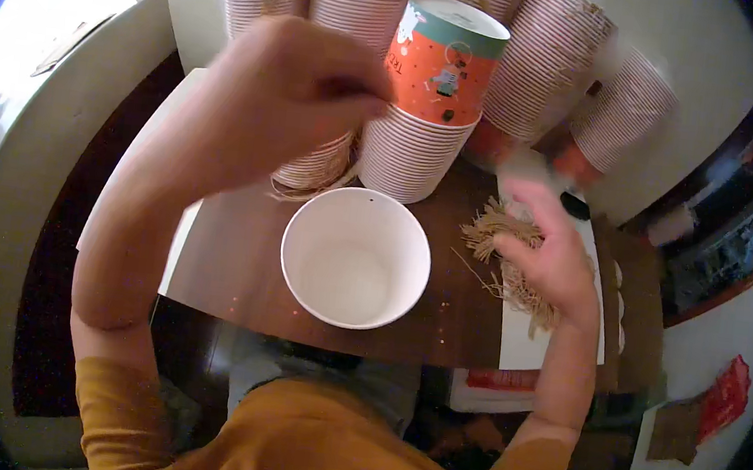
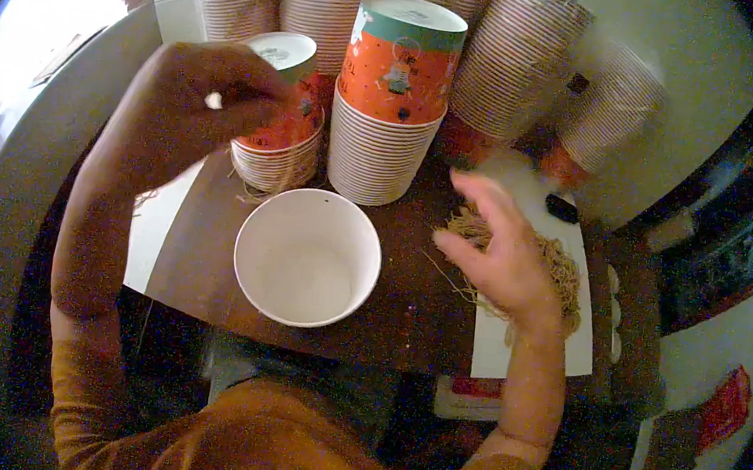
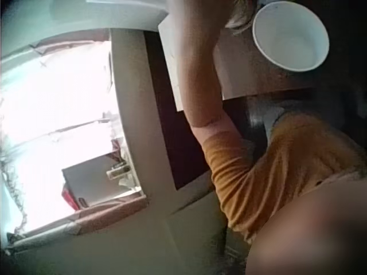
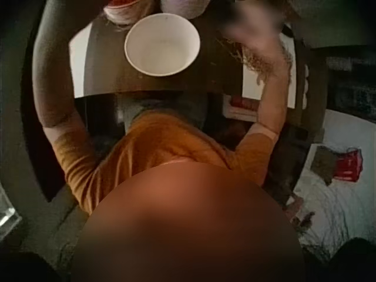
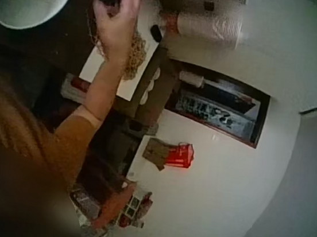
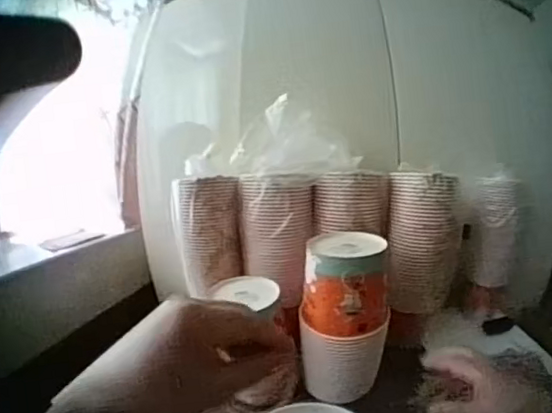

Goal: Attaching a string handle to a small paper bucket by threading it through holes and tying knots.

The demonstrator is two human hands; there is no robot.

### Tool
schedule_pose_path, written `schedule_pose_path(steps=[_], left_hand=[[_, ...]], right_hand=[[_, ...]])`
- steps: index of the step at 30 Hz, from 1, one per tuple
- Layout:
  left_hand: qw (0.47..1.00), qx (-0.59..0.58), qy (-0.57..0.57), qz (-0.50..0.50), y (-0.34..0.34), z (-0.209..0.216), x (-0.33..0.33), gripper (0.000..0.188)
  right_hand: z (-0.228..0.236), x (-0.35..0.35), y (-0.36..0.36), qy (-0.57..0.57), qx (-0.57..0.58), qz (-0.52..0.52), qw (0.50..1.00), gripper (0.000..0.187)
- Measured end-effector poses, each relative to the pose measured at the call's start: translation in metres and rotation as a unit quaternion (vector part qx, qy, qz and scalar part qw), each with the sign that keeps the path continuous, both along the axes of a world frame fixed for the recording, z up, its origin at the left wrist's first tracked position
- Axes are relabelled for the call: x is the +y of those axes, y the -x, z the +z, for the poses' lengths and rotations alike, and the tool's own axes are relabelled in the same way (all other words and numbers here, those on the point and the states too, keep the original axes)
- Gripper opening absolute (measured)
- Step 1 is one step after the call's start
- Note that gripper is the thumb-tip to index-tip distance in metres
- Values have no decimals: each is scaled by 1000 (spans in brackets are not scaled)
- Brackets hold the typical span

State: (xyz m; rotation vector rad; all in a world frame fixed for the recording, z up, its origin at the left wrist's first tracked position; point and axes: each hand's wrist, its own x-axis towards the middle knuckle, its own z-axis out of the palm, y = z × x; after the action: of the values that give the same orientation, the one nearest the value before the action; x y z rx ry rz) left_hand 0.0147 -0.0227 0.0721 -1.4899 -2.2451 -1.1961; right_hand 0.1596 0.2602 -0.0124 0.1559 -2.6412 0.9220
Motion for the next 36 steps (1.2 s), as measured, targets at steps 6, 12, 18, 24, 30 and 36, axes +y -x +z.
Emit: schedule_pose_path(steps=[6, 12, 18, 24, 30, 36], left_hand=[[990, 107, -28, -92, -21, -6, 29, 19], [998, -16, 0, -54, -18, -10, 3, 33], [966, -229, 33, -116, -24, -66, -27, 30], [993, 4, 106, -57, -56, -125, -56, 46], [991, 98, 70, -55, -64, -170, -67, 32], [982, 167, 59, -73, -64, -175, -76, 30]], right_hand=[[43, -100, 49, 459, -12, 287, 841, 60], [43, -100, 46, 393, -112, 142, 901, 25], [17, -106, 42, 231, -150, 197, 941, 11], [-6, -93, 61, 34, -185, 285, 940, 7], [-21, -99, 77, 5, -338, 346, 875, 10], [-27, -114, 70, 65, -349, 347, 868, 11]])
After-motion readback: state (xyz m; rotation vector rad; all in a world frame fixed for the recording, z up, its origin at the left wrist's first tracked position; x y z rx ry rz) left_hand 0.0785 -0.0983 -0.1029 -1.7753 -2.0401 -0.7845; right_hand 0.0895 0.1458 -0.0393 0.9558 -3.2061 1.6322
